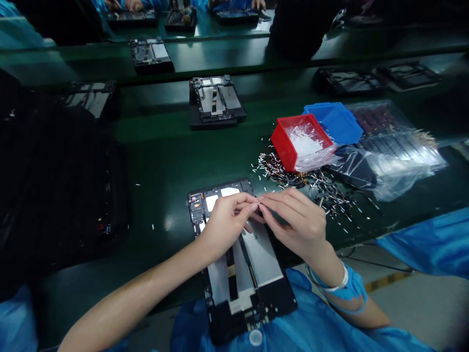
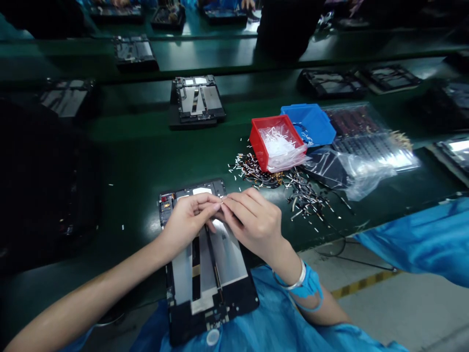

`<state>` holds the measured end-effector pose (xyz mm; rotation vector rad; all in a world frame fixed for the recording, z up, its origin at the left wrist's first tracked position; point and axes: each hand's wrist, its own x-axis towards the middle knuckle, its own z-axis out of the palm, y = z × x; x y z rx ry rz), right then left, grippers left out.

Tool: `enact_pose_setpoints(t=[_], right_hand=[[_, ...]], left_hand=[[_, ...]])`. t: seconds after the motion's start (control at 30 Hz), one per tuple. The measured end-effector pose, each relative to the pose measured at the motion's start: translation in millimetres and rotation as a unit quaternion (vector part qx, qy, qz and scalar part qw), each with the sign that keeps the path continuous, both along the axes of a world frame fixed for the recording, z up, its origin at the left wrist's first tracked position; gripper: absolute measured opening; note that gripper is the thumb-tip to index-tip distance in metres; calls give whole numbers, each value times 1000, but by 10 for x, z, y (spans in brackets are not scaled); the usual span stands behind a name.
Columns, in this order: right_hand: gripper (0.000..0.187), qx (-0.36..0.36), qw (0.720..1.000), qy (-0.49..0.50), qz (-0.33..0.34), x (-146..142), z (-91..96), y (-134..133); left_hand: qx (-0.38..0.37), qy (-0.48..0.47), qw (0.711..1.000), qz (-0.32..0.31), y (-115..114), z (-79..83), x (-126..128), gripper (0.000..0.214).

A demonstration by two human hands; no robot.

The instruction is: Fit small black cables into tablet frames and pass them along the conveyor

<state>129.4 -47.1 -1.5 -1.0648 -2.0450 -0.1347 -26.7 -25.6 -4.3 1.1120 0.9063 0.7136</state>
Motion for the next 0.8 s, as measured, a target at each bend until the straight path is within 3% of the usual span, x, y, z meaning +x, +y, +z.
enact_pose_setpoints(t=[0.23, 0.37, 0.5, 0.53, 0.63, 0.7, 0.8], right_hand=[[13, -9, 999, -19, -38, -60, 28, -2], [15, 24, 996, -6, -88, 198, 99, 219], [18, 82, 957, -44, -276, 651, 201, 530], [23, 67, 948, -74, -302, 702, 220, 554], [36, 48, 965, -108, -235, 595, 240, 436], [30, 35, 988, -107, -106, 385, 220, 272], [17, 30, 994, -106, -11, 105, 173, 95]], left_hand=[[131, 102, 986, 4, -16, -25, -17, 21], [9, 33, 999, 6, 25, -8, -24, 12], [-52, -22, 998, 21, 62, 39, -53, 13], [-55, -28, 998, 22, 67, 48, -62, 14], [-55, -35, 998, 20, 74, 62, -71, 16], [-52, -37, 998, 10, 71, 71, -57, 16], [-41, -39, 998, -9, 38, 123, -43, 16]])
